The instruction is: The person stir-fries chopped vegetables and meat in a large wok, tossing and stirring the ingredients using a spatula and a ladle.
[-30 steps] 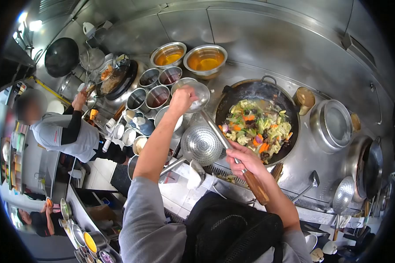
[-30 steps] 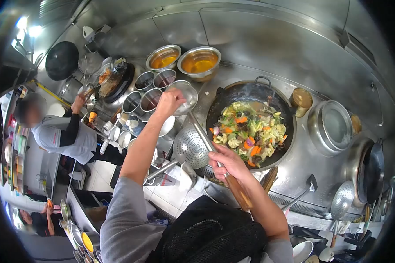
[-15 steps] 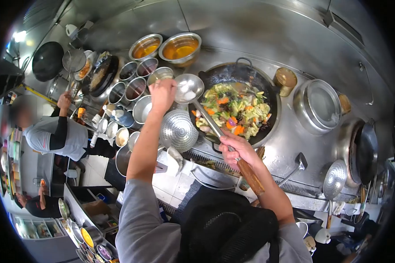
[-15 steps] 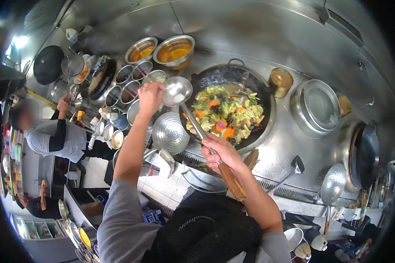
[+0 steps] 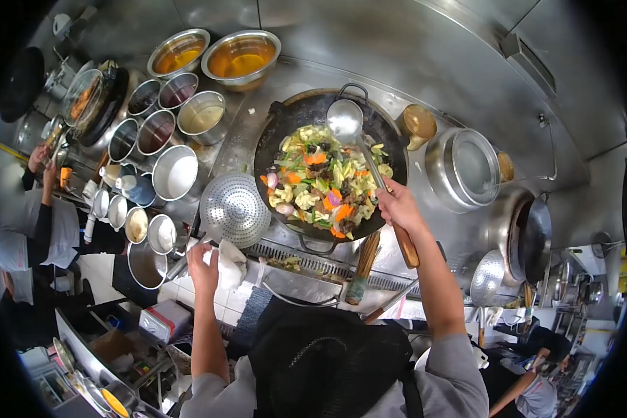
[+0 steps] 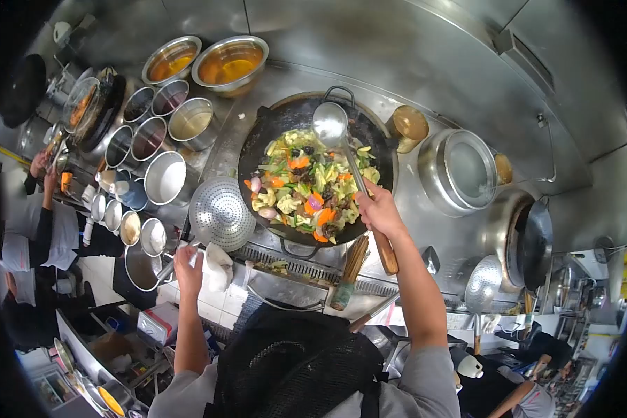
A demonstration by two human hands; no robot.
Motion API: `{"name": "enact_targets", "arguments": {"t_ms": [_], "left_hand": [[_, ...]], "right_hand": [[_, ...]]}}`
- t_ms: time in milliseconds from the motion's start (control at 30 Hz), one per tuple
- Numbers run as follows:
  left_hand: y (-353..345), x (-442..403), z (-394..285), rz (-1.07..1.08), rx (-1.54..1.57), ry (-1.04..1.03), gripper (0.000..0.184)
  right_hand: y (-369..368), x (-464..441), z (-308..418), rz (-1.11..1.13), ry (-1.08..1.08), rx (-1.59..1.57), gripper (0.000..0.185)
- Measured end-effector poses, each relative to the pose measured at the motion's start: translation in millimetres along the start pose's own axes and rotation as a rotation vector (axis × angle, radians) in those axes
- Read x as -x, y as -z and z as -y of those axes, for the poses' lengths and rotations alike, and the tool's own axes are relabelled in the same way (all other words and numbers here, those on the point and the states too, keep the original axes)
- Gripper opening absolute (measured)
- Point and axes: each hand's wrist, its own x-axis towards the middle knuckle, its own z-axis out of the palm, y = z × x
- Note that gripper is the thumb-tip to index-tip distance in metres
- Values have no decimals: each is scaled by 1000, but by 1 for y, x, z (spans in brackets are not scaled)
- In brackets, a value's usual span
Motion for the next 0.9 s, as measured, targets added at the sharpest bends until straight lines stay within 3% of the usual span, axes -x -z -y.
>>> {"name": "enact_targets", "arguments": {"t_ms": [33,67,133,200,233,300,333,367,433,500,533,600,633,700,733,767,800,833,867,900], "left_hand": [[-1,13,9,57,-39,5,25],[-4,21,18,114,-79,10,31],[-11,33,30,150,-44,37,40],[-16,38,44,228,-31,58,61],[-21,37,51,222,-24,64,61],[-30,35,60,219,33,61,63],[-33,36,62,220,35,63,63],[-35,37,64,228,56,55,65],[-36,32,56,234,80,45,67],[-32,31,40,373,318,323,71],[-39,34,43,375,314,324,71],[-52,37,47,356,471,370,72],[-52,37,50,354,469,372,72],[-52,36,56,574,173,246,70],[-45,39,41,513,7,146,67],[-48,38,43,510,8,147,67],[-52,39,46,533,40,100,65],[-52,42,47,564,71,54,63],[-52,43,48,568,73,53,63],[-51,43,43,570,353,203,55]], "right_hand": [[4,-13,-18,-4,-6,10,61],[14,-32,-52,-124,282,350,62],[19,-34,-70,-228,568,699,63],[17,-26,-63,-269,671,812,57],[13,-21,-47,-282,710,853,54],[-14,6,13,44,-81,-63,39],[-13,-3,10,44,-178,-345,19],[-5,-13,-9,44,-180,-345,19],[13,-29,-38,623,-422,-1210,24],[4,-24,-46,517,-367,-1048,24],[-6,-16,-40,412,-310,-888,24],[-19,7,-15,348,-262,-876,21],[-24,15,-9,282,-216,-859,18],[-21,25,-18,331,-211,-906,28],[-26,41,-8,243,-171,-740,36],[-29,54,2,156,-130,-573,46],[-28,64,7,155,-146,-659,55],[-32,75,8,149,-153,-662,55],[-35,83,12,82,-140,-466,56],[-38,91,17,15,-124,-269,56]]}}
